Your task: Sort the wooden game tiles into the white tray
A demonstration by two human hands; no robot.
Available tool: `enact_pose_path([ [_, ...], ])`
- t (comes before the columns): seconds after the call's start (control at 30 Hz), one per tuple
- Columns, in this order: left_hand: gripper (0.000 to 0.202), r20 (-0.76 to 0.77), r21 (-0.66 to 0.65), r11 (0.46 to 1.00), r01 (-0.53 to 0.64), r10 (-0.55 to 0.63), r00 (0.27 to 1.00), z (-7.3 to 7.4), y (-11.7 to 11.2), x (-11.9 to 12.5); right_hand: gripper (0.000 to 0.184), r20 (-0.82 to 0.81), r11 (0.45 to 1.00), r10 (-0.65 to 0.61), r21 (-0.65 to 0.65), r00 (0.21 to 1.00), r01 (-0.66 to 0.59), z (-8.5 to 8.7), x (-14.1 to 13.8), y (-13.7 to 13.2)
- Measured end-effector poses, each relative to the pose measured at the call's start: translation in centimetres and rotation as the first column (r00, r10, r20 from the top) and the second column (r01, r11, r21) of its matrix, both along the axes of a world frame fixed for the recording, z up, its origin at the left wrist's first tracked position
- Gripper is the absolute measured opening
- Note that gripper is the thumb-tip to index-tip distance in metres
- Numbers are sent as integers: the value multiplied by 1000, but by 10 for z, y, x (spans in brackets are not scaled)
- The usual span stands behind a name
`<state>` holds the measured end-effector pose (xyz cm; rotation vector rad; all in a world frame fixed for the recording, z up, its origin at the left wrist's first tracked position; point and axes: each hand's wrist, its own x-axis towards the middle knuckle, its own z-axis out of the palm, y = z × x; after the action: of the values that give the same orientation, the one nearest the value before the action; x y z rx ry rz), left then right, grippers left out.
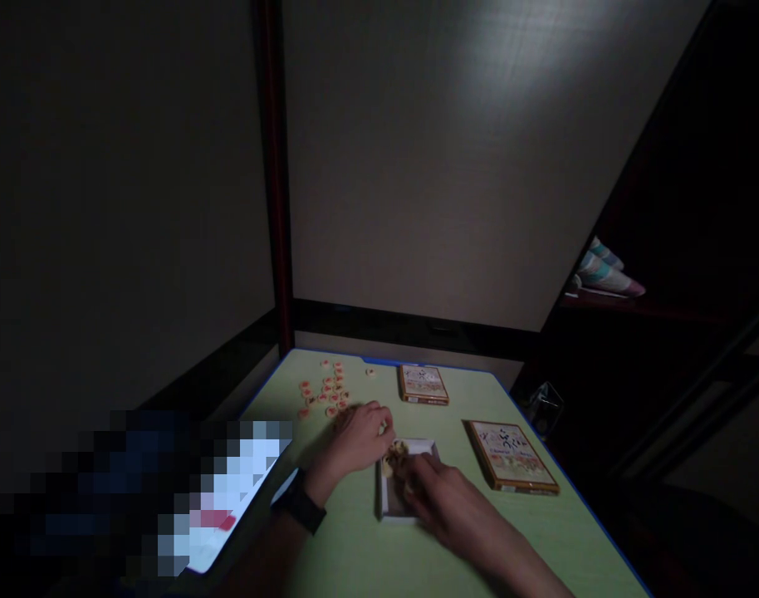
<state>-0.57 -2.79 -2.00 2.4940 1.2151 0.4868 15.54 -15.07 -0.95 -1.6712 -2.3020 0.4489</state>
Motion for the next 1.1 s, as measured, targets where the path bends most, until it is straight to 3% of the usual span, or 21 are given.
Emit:
enact_pose_path([
  [0.2,22,-51,-39,999,18,-20,999,-13,1,5,20,-68,998,-68,-8,995,68,-19,-14,6],
  [0.5,20,-13,-147,989,-1,-1,1000,-2,-3,3,38,-267,999,-22,20,964,28,-16,-22,7],
  [0.77,22,-9,-155,988,-17,16,1000,-6,1,4,46,-246,996,-54,62,968,71,-31,-24,16],
  [1.1,25,-15,-208,978,7,-11,1000,-6,0,3,35,-325,992,-27,110,945,66,-31,-18,14],
])
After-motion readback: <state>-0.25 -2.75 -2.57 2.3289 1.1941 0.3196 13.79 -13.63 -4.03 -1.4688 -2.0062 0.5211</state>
